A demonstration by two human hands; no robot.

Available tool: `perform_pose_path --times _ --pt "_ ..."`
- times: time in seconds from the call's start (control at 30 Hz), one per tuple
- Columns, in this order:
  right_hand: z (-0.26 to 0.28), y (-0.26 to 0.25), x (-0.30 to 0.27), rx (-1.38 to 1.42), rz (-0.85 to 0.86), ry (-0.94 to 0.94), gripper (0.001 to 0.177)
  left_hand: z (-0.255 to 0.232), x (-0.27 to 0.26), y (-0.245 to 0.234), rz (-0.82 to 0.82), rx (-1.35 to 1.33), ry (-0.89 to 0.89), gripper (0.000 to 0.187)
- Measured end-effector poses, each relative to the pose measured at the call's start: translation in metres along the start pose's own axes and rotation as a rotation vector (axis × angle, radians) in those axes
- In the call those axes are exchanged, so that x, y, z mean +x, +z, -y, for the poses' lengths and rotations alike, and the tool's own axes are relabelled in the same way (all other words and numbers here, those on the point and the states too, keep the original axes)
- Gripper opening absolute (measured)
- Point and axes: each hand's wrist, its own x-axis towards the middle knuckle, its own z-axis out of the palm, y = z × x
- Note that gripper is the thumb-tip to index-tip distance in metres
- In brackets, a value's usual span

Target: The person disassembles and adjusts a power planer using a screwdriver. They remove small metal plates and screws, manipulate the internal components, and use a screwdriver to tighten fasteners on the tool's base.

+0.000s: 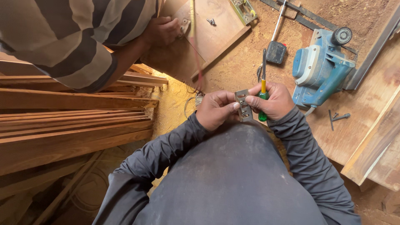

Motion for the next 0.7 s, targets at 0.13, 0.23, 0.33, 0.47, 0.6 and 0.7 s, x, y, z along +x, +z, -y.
perform_pose_path --times 0.13,0.23,0.33,0.47,0.6,0.7 --pt "0.0015 -0.0004 -0.0013 -0.014 0.019 0.006 0.019 0.0001 -0.0016 0.0003 -0.011 -0.022 -0.027 0.021" --pt "0.0021 0.0014 -0.0024 -0.031 0.011 0.021 0.020 0.0007 -0.0038 -0.0001 -0.028 -0.031 -0.059 0.021" --pt "0.0030 0.0017 -0.0022 -0.026 0.005 0.037 0.020 0.0020 -0.0036 -0.0005 -0.024 -0.039 -0.053 0.019" --pt "0.0039 0.0017 -0.0018 -0.040 0.010 0.039 0.019 0.0035 -0.0027 -0.0017 -0.019 -0.039 -0.045 0.018" --pt "0.0043 0.0020 -0.0017 -0.066 0.007 0.047 0.018 0.0043 -0.0024 -0.0018 -0.027 -0.054 -0.050 0.018" --pt "0.0032 0.0012 -0.0007 -0.062 0.008 0.050 0.018 0.0039 -0.0013 -0.0023 -0.010 -0.032 -0.037 0.017"
